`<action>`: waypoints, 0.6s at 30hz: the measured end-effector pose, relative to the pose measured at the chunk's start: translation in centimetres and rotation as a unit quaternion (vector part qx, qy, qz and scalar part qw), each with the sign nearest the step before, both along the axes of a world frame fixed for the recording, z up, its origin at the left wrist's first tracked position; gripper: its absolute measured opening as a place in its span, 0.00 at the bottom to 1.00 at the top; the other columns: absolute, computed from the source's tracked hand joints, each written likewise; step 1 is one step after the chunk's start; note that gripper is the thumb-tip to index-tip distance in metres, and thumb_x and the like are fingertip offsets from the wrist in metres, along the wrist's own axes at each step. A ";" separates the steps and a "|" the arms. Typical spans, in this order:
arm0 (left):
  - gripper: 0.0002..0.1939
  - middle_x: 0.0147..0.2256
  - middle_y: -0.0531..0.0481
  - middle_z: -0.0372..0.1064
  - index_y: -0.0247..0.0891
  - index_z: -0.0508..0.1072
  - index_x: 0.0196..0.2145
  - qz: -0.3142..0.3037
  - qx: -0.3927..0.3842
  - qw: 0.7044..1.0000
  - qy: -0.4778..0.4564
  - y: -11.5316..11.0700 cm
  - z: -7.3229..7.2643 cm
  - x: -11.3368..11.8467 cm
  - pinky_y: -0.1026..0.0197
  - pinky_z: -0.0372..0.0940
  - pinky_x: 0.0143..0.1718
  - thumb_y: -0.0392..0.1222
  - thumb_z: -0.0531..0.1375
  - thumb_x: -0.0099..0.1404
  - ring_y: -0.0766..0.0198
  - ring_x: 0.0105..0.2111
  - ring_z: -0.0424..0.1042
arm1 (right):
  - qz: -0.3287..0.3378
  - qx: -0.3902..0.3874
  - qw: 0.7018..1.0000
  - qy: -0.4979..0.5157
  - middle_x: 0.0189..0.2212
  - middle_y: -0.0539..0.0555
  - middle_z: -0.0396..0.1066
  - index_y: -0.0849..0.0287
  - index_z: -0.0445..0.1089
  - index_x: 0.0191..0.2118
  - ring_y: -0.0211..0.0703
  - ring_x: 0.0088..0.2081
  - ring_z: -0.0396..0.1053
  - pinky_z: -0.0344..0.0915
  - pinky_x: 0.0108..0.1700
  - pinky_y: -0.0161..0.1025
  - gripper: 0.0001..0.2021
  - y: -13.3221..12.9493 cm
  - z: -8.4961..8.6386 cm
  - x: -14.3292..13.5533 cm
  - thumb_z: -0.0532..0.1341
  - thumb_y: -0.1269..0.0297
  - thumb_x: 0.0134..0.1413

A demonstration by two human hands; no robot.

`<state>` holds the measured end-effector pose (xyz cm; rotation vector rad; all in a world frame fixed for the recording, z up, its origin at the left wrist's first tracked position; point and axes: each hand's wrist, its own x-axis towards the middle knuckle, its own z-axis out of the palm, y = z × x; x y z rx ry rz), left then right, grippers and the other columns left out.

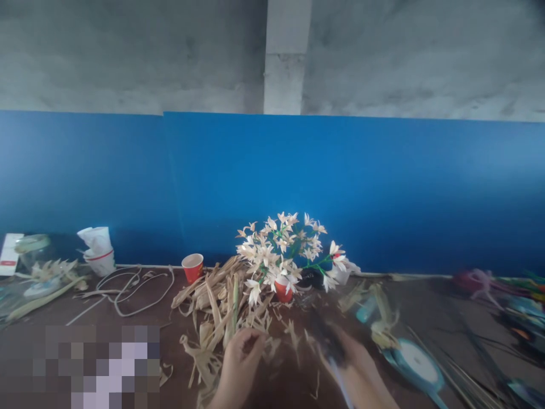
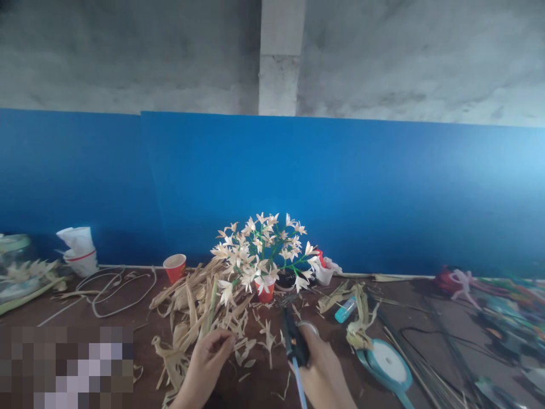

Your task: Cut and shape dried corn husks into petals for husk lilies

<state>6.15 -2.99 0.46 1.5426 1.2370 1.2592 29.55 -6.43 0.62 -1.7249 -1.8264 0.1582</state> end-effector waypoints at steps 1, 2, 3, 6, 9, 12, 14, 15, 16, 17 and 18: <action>0.18 0.22 0.49 0.68 0.35 0.74 0.23 0.009 0.009 1.000 0.009 0.0 0.0 0.0 0.63 0.61 0.28 0.53 0.57 0.56 0.61 0.25 0.66 | 0.048 0.009 0.998 0.034 0.28 0.54 0.73 0.57 0.68 0.35 0.45 0.29 0.71 0.67 0.31 0.36 0.07 -0.1 0.5 -0.9 0.56 0.64 0.49; 0.17 0.22 0.49 0.69 0.35 0.74 0.22 0.019 0.019 0.999 0.018 0.0 0.0 -0.1 0.63 0.61 0.28 0.52 0.57 0.56 0.61 0.25 0.66 | 0.082 0.025 0.995 0.053 0.25 0.52 0.71 0.57 0.68 0.32 0.42 0.26 0.69 0.65 0.29 0.34 0.06 -0.2 0.9 -2.0 0.55 0.62 0.51; 0.16 0.22 0.49 0.69 0.36 0.74 0.22 0.026 0.027 0.999 0.027 -0.1 0.0 -0.1 0.63 0.61 0.28 0.51 0.58 0.56 0.61 0.25 0.66 | 0.104 0.043 0.991 0.069 0.23 0.50 0.69 0.56 0.67 0.29 0.40 0.25 0.67 0.64 0.27 0.34 0.07 -0.4 1.3 -3.0 0.54 0.62 0.52; 0.15 0.22 0.49 0.69 0.36 0.74 0.21 0.028 0.043 0.997 0.052 -0.2 0.2 -0.2 0.63 0.61 0.28 0.48 0.57 0.57 0.60 0.25 0.67 | 0.146 0.068 0.979 0.126 0.22 0.50 0.67 0.54 0.65 0.22 0.41 0.24 0.66 0.64 0.26 0.34 0.07 -0.6 1.6 -5.5 0.56 0.60 0.47; 0.13 0.21 0.49 0.70 0.37 0.74 0.21 0.023 0.049 0.996 0.076 -0.2 0.2 -0.2 0.63 0.61 0.29 0.44 0.57 0.57 0.60 0.25 0.68 | 0.154 0.068 0.975 0.143 0.21 0.51 0.67 0.53 0.64 0.19 0.42 0.23 0.65 0.63 0.25 0.35 0.08 -0.3 1.0 -6.3 0.57 0.61 0.45; 0.12 0.21 0.50 0.69 0.37 0.74 0.20 0.032 0.057 0.994 0.089 -0.1 0.0 -0.2 0.63 0.60 0.28 0.42 0.57 0.57 0.61 0.25 0.68 | 0.157 0.072 0.974 0.145 0.21 0.51 0.67 0.53 0.64 0.18 0.41 0.23 0.65 0.62 0.24 0.35 0.07 0.2 0.2 -6.2 0.57 0.63 0.43; 0.12 0.21 0.50 0.69 0.37 0.74 0.20 0.038 0.064 0.993 0.092 0.0 -0.1 -0.1 0.64 0.60 0.29 0.42 0.57 0.57 0.61 0.25 0.67 | 0.158 0.076 0.973 0.147 0.21 0.51 0.67 0.53 0.65 0.19 0.41 0.23 0.65 0.62 0.25 0.34 0.06 0.4 -0.3 -6.1 0.57 0.63 0.42; 0.12 0.21 0.50 0.69 0.37 0.74 0.20 0.039 0.068 0.993 0.092 0.0 -0.1 -0.1 0.64 0.60 0.29 0.41 0.57 0.57 0.61 0.25 0.67 | 0.158 0.079 0.973 0.149 0.21 0.51 0.67 0.53 0.65 0.19 0.41 0.23 0.65 0.63 0.25 0.34 0.06 0.4 -0.6 -6.1 0.57 0.64 0.42; 0.11 0.21 0.50 0.69 0.38 0.74 0.20 0.039 0.071 0.992 0.093 0.0 -0.1 -0.1 0.64 0.60 0.29 0.41 0.57 0.57 0.61 0.25 0.67 | 0.156 0.082 0.973 0.151 0.21 0.51 0.67 0.53 0.65 0.19 0.41 0.23 0.66 0.63 0.25 0.34 0.05 0.5 -0.8 -6.1 0.57 0.64 0.42; 0.11 0.21 0.50 0.69 0.38 0.74 0.20 0.036 0.072 0.992 0.094 0.0 -0.1 -0.1 0.64 0.61 0.29 0.40 0.57 0.57 0.61 0.25 0.67 | 0.155 0.085 0.972 0.152 0.22 0.51 0.68 0.53 0.66 0.19 0.41 0.23 0.66 0.62 0.25 0.34 0.05 0.5 -1.0 -6.1 0.57 0.64 0.41; 0.11 0.21 0.50 0.69 0.38 0.74 0.20 0.035 0.072 0.992 0.096 0.0 -0.1 -0.1 0.64 0.61 0.29 0.40 0.56 0.57 0.61 0.25 0.67 | 0.153 0.089 0.972 0.154 0.22 0.51 0.68 0.53 0.66 0.19 0.41 0.23 0.66 0.62 0.24 0.34 0.05 0.6 -1.2 -6.1 0.57 0.64 0.41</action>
